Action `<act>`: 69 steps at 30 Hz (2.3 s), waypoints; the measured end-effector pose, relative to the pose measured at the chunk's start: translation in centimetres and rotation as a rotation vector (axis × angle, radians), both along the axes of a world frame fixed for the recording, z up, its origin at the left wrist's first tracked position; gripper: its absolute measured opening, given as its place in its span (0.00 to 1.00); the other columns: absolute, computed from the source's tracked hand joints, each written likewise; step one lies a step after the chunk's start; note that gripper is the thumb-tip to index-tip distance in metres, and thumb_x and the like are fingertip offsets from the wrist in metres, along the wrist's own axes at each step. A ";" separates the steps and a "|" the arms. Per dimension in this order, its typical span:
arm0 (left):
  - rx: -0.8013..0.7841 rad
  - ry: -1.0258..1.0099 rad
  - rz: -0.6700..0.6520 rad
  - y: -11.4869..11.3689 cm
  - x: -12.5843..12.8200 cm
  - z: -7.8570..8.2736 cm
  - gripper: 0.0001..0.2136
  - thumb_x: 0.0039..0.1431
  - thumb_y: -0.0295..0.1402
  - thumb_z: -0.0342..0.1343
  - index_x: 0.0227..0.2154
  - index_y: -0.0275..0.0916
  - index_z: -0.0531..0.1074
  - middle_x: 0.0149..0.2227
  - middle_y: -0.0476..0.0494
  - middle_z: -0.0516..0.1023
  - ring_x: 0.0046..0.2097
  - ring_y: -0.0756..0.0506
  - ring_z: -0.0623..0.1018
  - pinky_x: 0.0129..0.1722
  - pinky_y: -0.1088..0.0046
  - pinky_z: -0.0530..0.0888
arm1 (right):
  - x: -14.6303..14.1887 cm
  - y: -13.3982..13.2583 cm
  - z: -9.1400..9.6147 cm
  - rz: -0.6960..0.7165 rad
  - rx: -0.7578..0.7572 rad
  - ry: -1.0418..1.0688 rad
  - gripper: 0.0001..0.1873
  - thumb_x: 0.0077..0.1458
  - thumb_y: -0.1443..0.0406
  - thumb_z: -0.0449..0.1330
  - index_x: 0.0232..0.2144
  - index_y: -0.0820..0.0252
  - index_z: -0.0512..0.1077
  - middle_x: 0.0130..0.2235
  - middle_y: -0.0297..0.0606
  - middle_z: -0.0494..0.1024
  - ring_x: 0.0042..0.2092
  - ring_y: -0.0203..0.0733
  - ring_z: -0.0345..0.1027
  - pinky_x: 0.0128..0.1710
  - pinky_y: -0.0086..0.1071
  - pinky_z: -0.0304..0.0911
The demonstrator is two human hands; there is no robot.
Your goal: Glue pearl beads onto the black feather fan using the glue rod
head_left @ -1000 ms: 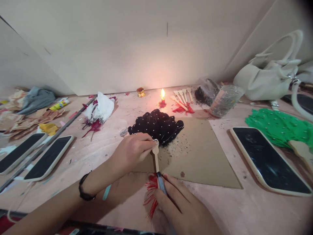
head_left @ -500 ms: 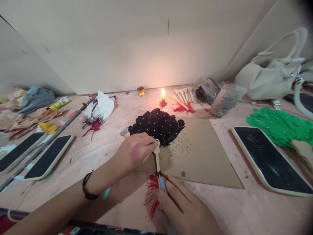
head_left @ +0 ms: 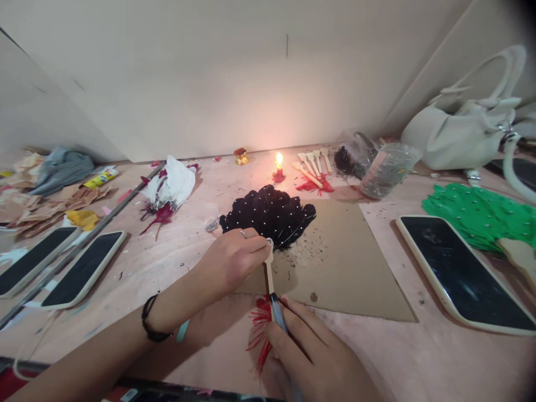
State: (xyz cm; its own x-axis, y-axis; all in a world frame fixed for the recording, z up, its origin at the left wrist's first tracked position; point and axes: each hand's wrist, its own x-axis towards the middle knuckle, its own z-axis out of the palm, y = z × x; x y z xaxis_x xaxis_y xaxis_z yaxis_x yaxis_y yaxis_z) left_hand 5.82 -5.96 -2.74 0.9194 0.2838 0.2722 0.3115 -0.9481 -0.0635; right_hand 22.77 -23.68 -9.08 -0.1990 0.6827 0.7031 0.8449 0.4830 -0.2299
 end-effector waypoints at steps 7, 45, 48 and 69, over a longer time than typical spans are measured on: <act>0.005 0.001 -0.029 0.1 0.1 0.1 0.15 0.77 0.23 0.46 0.40 0.37 0.78 0.38 0.43 0.82 0.39 0.44 0.79 0.39 0.67 0.75 | 0.1 0.0 -0.2 0.006 -0.015 0.004 0.20 0.76 0.71 0.48 0.46 0.59 0.82 0.50 0.46 0.90 0.50 0.53 0.87 0.45 0.38 0.85; -0.546 -0.523 0.304 -1.2 0.5 1.6 0.11 0.69 0.25 0.51 0.31 0.39 0.73 0.29 0.52 0.77 0.31 0.50 0.74 0.32 0.75 0.69 | 0.5 -0.1 -0.6 0.054 -0.041 -0.037 0.18 0.73 0.72 0.50 0.50 0.61 0.81 0.52 0.48 0.89 0.52 0.54 0.87 0.49 0.40 0.84; -0.473 -0.433 0.288 -0.9 0.2 1.5 0.14 0.74 0.28 0.50 0.30 0.39 0.72 0.28 0.52 0.74 0.31 0.50 0.74 0.33 0.72 0.68 | 0.7 -0.3 -0.8 0.065 -0.061 -0.051 0.19 0.72 0.73 0.50 0.51 0.61 0.81 0.53 0.48 0.88 0.53 0.55 0.86 0.49 0.42 0.84; 0.204 -0.102 0.018 -0.2 -0.8 -1.5 0.11 0.79 0.35 0.53 0.41 0.38 0.77 0.35 0.45 0.73 0.37 0.42 0.69 0.34 0.60 0.66 | 1.5 -0.2 -1.9 0.127 -0.087 -0.127 0.19 0.76 0.69 0.50 0.56 0.60 0.79 0.55 0.48 0.87 0.58 0.50 0.83 0.59 0.37 0.78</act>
State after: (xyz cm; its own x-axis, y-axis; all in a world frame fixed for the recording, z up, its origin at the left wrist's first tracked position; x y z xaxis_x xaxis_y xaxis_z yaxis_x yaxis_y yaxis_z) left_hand 5.07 -6.18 -4.25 0.8793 0.2299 0.4171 0.3433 -0.9130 -0.2204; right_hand 24.31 -23.83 -10.97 -0.3708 0.7032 0.6067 0.8031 0.5709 -0.1708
